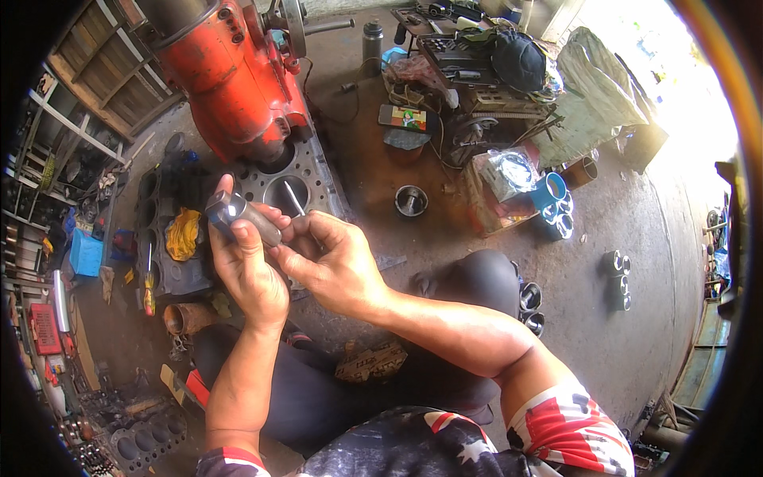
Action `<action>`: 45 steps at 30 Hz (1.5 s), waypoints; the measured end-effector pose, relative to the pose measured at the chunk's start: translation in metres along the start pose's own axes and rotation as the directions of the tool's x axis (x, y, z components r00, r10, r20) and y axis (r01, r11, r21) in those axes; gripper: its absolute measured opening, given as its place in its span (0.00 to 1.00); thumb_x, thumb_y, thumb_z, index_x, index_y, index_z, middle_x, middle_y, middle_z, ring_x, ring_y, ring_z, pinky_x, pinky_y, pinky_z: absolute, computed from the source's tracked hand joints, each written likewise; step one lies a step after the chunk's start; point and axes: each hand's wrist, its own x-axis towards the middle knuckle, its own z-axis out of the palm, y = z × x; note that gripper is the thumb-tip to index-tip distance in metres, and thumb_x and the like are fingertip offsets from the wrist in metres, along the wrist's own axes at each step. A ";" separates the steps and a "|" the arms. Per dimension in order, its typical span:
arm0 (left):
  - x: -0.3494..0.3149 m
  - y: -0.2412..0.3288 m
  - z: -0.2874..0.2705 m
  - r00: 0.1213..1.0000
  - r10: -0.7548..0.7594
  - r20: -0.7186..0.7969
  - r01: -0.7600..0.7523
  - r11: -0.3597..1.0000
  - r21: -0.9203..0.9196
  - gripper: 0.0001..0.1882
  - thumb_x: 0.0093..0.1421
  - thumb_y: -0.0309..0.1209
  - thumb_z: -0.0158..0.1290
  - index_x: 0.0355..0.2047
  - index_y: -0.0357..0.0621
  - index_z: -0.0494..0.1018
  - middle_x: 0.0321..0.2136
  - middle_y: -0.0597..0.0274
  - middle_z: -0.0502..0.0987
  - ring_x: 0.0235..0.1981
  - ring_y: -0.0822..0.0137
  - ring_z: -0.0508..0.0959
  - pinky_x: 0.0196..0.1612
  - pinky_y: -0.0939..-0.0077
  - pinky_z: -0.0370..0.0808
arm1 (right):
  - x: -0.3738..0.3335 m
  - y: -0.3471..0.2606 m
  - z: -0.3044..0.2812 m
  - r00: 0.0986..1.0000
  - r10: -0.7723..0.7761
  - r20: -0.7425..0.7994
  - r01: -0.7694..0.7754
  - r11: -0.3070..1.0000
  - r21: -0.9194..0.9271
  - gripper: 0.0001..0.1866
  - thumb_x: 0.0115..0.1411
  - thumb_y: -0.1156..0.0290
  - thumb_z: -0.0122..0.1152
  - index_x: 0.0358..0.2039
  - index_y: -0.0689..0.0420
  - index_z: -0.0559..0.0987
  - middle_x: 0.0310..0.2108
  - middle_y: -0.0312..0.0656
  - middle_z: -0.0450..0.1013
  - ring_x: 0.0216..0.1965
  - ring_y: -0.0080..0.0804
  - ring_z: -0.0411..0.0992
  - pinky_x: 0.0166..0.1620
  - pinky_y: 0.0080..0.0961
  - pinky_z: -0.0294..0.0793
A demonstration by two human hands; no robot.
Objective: The person sits on the floor and assembles engine components by inserting a piston into a cylinder bore, then attaching a connecting rod and tightening it with a socket wrench. The person handles pistons, connecting rods, and a socket wrench while working on an engine block.
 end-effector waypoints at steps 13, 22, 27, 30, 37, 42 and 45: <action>0.000 0.001 0.000 1.000 -0.012 -0.008 0.012 1.000 -0.015 0.35 0.69 0.51 0.48 0.66 0.41 0.57 0.34 0.61 0.73 0.35 0.72 0.75 0.42 0.75 0.75 | -0.001 -0.001 -0.003 0.998 0.027 0.051 -0.026 0.999 -0.033 0.10 0.57 0.71 0.69 0.33 0.62 0.78 0.21 0.28 0.62 0.26 0.14 0.57 0.28 0.20 0.61; 0.001 0.001 0.000 1.000 -0.007 0.001 0.007 0.999 -0.035 0.35 0.69 0.51 0.48 0.66 0.40 0.56 0.34 0.62 0.73 0.35 0.72 0.75 0.42 0.76 0.74 | 0.000 -0.002 -0.001 1.000 -0.018 0.018 0.018 1.000 0.002 0.09 0.55 0.71 0.68 0.32 0.63 0.79 0.18 0.34 0.60 0.21 0.20 0.57 0.24 0.25 0.60; 0.000 0.001 0.000 1.000 -0.011 0.000 0.011 0.999 -0.033 0.36 0.69 0.52 0.48 0.66 0.40 0.56 0.34 0.62 0.73 0.36 0.72 0.75 0.41 0.76 0.74 | -0.001 -0.002 -0.003 0.997 0.054 0.051 -0.053 0.998 -0.020 0.10 0.58 0.70 0.69 0.31 0.62 0.77 0.22 0.28 0.64 0.26 0.14 0.59 0.28 0.20 0.63; 0.000 0.002 0.000 1.000 -0.011 -0.004 0.011 1.000 -0.023 0.36 0.68 0.52 0.48 0.66 0.40 0.56 0.34 0.62 0.73 0.36 0.72 0.75 0.41 0.75 0.74 | 0.000 -0.001 -0.001 0.999 0.031 0.031 -0.030 0.999 -0.010 0.10 0.56 0.70 0.69 0.31 0.63 0.78 0.20 0.31 0.62 0.23 0.18 0.58 0.26 0.23 0.61; 0.013 0.005 -0.009 0.987 -0.152 0.059 0.163 0.942 -0.295 0.33 0.70 0.50 0.46 0.66 0.42 0.57 0.34 0.62 0.74 0.35 0.71 0.75 0.42 0.73 0.75 | -0.001 -0.014 -0.003 1.000 0.021 0.021 -0.023 0.993 0.113 0.10 0.61 0.70 0.65 0.39 0.64 0.82 0.27 0.38 0.76 0.27 0.17 0.69 0.31 0.21 0.71; 0.030 0.009 -0.029 0.956 -0.244 0.163 0.293 0.834 -0.467 0.33 0.71 0.51 0.43 0.66 0.40 0.57 0.32 0.61 0.74 0.25 0.71 0.75 0.27 0.78 0.73 | -0.007 -0.036 -0.009 0.979 0.131 0.158 -0.169 0.950 0.262 0.12 0.67 0.74 0.57 0.49 0.64 0.78 0.28 0.37 0.77 0.28 0.16 0.71 0.31 0.17 0.71; 0.034 0.010 -0.035 0.947 -0.176 0.270 0.289 0.836 -0.467 0.35 0.69 0.52 0.44 0.66 0.38 0.56 0.31 0.60 0.74 0.25 0.71 0.75 0.26 0.79 0.74 | -0.007 -0.041 -0.010 0.955 0.177 0.239 -0.231 0.947 0.223 0.11 0.68 0.73 0.57 0.47 0.65 0.79 0.27 0.36 0.76 0.27 0.16 0.71 0.30 0.17 0.70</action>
